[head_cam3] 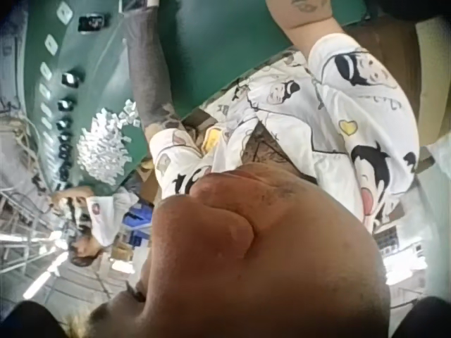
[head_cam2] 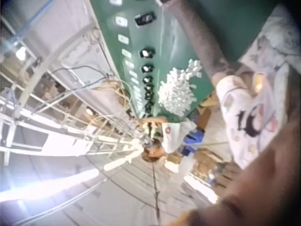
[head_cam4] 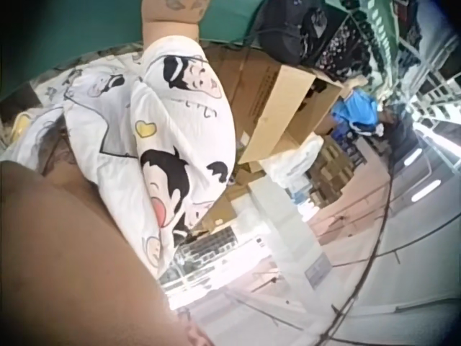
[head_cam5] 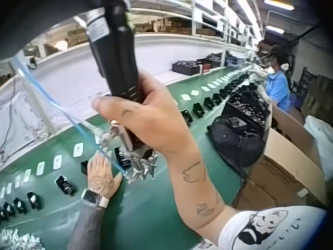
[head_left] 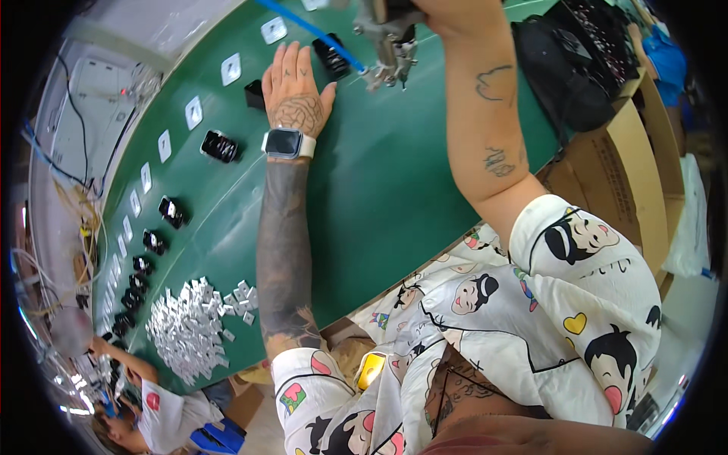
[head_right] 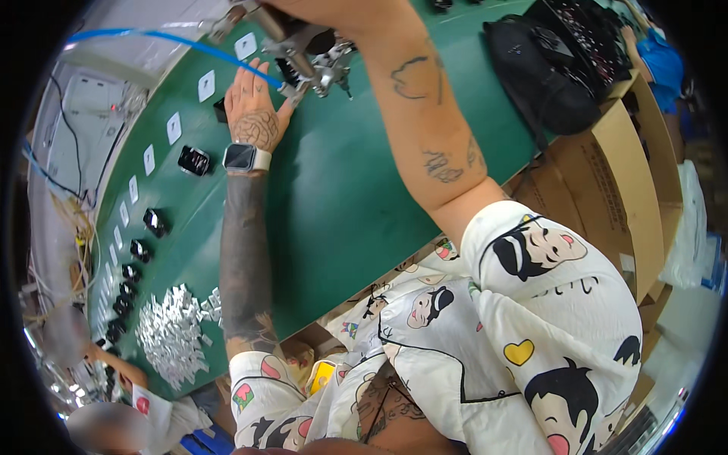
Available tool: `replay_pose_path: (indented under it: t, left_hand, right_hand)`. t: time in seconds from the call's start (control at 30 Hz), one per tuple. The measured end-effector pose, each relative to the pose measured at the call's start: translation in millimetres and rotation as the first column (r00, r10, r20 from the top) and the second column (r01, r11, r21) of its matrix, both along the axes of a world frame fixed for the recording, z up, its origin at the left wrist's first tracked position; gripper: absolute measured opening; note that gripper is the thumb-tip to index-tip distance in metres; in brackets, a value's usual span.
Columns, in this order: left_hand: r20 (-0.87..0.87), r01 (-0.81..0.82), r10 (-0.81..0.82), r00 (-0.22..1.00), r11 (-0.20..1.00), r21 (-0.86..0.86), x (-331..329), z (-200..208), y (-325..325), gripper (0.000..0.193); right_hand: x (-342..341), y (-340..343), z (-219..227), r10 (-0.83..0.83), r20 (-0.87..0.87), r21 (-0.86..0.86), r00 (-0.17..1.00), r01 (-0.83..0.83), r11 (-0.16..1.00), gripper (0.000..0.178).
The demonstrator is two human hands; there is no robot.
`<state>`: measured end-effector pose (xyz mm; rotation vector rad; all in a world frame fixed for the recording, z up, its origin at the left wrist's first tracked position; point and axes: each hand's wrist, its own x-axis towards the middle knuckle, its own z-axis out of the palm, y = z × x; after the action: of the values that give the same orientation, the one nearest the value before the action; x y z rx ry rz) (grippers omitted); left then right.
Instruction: Assembling electronic components by tightening screws on plastic casings using an electric screwdriver at a manual assembly station.
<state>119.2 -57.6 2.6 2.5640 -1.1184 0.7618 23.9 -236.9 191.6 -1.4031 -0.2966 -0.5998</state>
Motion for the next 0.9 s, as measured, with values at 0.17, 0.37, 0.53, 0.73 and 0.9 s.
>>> replay_pose_path:
  t: [0.17, 0.37, 0.53, 0.73, 0.9]
  left_hand:
    - [-0.159, 0.033, 0.007, 0.987, 0.968, 0.249, 33.2, 14.0, -41.6, 0.090]
    - [-0.312, 0.114, -0.093, 0.946, 0.992, 0.049, 19.2, 21.2, -31.9, 0.079]
    - [-0.325, 0.087, -0.194, 0.926, 0.945, -0.316, -50.7, 12.8, 3.7, 0.080]
    - [-0.537, -0.191, -0.149, 0.830, 0.829, -0.525, -98.7, -1.3, 30.0, 0.092]
    - [-0.499, -0.194, -0.225, 0.837, 0.731, -0.654, -105.7, -9.8, 34.4, 0.100]
  right_hand:
    - [-11.1, -8.7, 7.4, 0.016, 0.026, 0.011, 1.000, -0.017, 1.000, 0.046]
    - [-7.4, -9.1, 0.6, 0.028, 0.075, -0.045, 0.997, -0.025, 0.999, 0.045]
    - [4.7, -2.6, -1.2, 0.229, 0.071, 0.061, 0.971, -0.234, 0.970, 0.041]
    - [15.8, 35.0, -18.8, 0.443, 0.176, 0.189, 0.879, -0.472, 0.861, 0.040]
    - [32.4, 56.2, -37.5, 0.427, 0.232, 0.183, 0.874, -0.470, 0.863, 0.047]
